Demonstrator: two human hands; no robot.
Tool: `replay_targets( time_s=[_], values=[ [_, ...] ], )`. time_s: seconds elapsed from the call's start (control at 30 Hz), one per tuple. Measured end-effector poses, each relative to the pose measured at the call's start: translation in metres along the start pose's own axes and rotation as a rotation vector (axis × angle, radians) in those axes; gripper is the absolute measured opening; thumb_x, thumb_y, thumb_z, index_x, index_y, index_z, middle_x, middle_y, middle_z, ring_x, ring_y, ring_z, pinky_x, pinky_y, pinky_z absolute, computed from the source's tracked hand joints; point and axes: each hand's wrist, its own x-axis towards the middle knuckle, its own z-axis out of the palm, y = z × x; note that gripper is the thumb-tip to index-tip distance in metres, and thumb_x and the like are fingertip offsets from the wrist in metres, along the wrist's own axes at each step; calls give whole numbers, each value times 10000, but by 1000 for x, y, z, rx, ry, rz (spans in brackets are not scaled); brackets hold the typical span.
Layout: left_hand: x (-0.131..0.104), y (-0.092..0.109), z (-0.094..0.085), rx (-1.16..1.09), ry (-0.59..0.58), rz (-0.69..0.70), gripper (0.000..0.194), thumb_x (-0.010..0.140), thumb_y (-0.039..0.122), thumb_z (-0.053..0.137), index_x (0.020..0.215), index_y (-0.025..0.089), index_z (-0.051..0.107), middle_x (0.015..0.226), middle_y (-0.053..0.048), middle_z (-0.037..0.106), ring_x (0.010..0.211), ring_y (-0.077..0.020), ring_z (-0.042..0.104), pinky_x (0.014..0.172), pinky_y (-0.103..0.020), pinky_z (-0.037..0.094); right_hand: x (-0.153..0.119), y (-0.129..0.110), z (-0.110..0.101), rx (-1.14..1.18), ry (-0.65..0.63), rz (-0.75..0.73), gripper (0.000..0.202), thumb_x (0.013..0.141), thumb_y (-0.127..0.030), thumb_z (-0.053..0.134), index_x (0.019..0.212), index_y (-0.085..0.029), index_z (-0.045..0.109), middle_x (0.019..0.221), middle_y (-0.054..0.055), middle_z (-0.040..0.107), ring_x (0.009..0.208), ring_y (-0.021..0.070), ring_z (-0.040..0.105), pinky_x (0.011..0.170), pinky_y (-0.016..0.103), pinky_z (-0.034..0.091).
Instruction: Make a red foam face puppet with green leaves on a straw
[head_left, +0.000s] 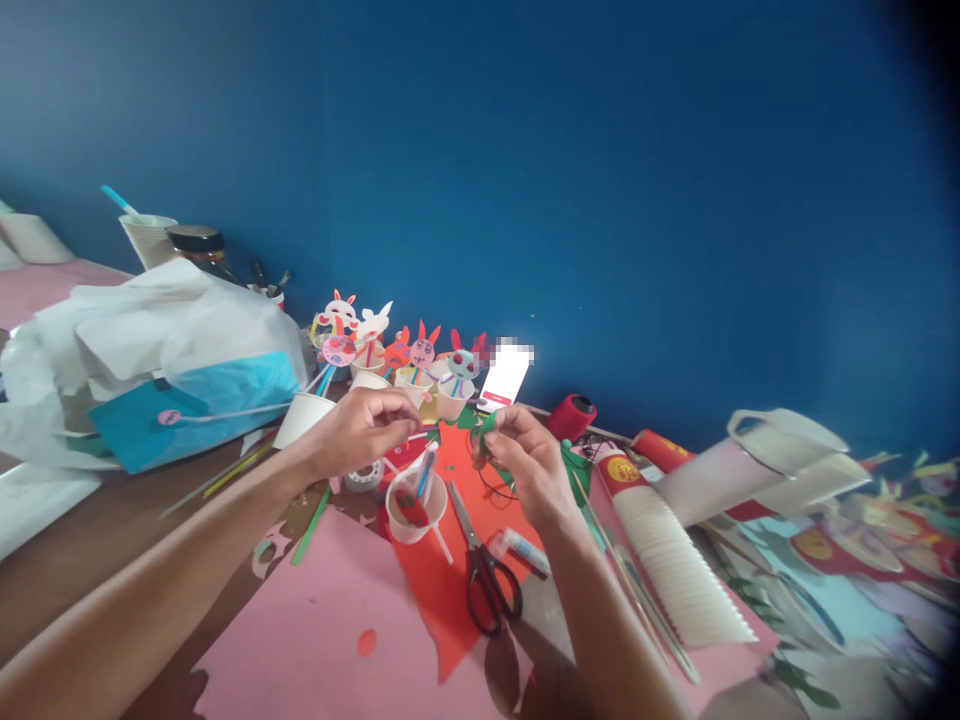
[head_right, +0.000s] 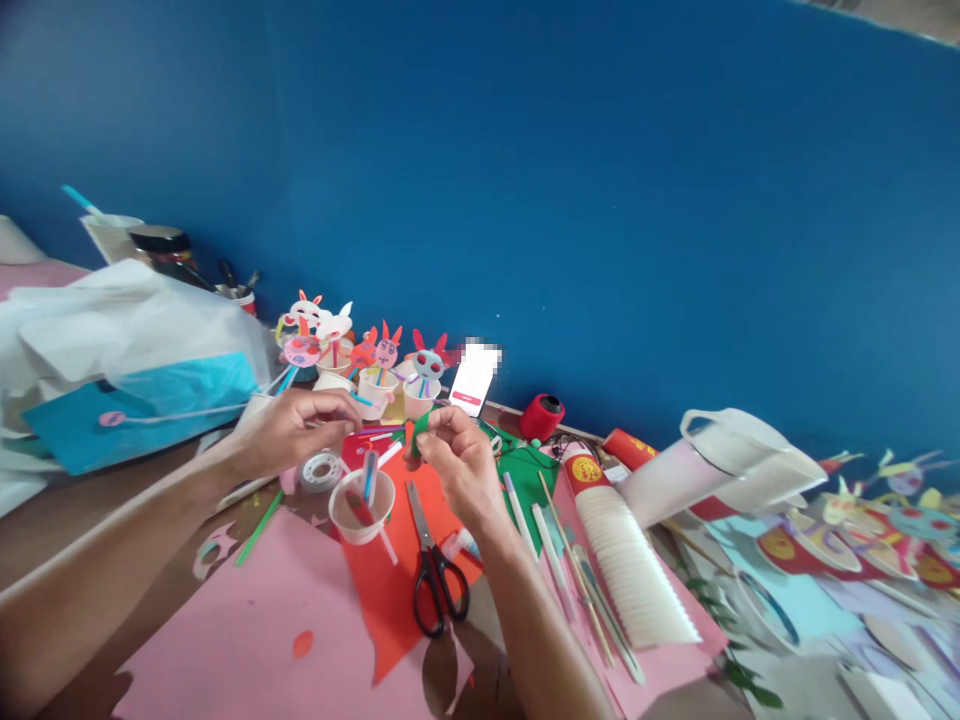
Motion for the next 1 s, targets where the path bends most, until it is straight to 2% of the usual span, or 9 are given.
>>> replay_targets(
  time_s=[0.13, 0.23, 0.33, 0.47, 0.67, 0.9, 1.0],
  values=[
    [-5, -13, -1, 243, -127, 115, 162, 724, 177, 475, 705, 184, 636, 845, -21, 597, 806, -153, 550, 738, -274, 434, 1, 0, -4, -14, -14, 5, 65, 760, -166, 529, 773, -189, 468, 603, -22, 609, 541, 100, 547, 558, 228, 408],
    [-17, -18, 4, 302, -196, 126, 151, 726, 246, 515, 777, 199, 649, 920, -29, 578, 897, -178, 529, 810, -294, 404, 0, -1, -4, -3, -48, 2, 72, 760, -180, 541, 777, -188, 471, 622, -19, 612, 548, 99, 543, 573, 236, 414],
    [-28, -18, 11, 291, -217, 67, 192, 755, 319, 509, 782, 198, 655, 869, -33, 564, 839, -174, 533, 752, -279, 417, -1, -2, -3, 4, -72, 10, 92, 751, -196, 556, 776, -186, 468, 620, -22, 607, 542, 99, 539, 581, 244, 421],
    [-35, -15, 19, 261, -238, 69, 189, 767, 264, 498, 829, 192, 662, 823, -40, 556, 814, -178, 523, 751, -291, 407, -2, -4, -1, -8, -81, 17, 99, 750, -207, 558, 778, -187, 465, 623, -21, 604, 544, 98, 534, 591, 249, 426],
    [-36, -23, 27, 244, -196, 101, 184, 766, 201, 483, 766, 194, 667, 875, -43, 561, 839, -179, 508, 793, -302, 388, -3, -5, 0, -21, -80, 10, 92, 745, -213, 560, 768, -186, 474, 613, -23, 588, 551, 105, 537, 583, 250, 426],
    [-37, -13, 18, 230, -233, 158, 177, 798, 185, 427, 776, 179, 602, 910, -49, 557, 874, -178, 505, 822, -309, 380, -4, -5, -2, -24, -82, 6, 77, 757, -190, 548, 786, -185, 477, 612, -26, 586, 552, 96, 534, 586, 239, 421],
    [-38, -11, 10, 171, -226, 141, 142, 806, 202, 413, 803, 177, 553, 879, -41, 562, 836, -168, 510, 784, -291, 393, -4, -4, -1, -14, -79, 0, 78, 756, -193, 550, 782, -183, 478, 612, -25, 587, 550, 97, 537, 576, 238, 423]
  ],
)
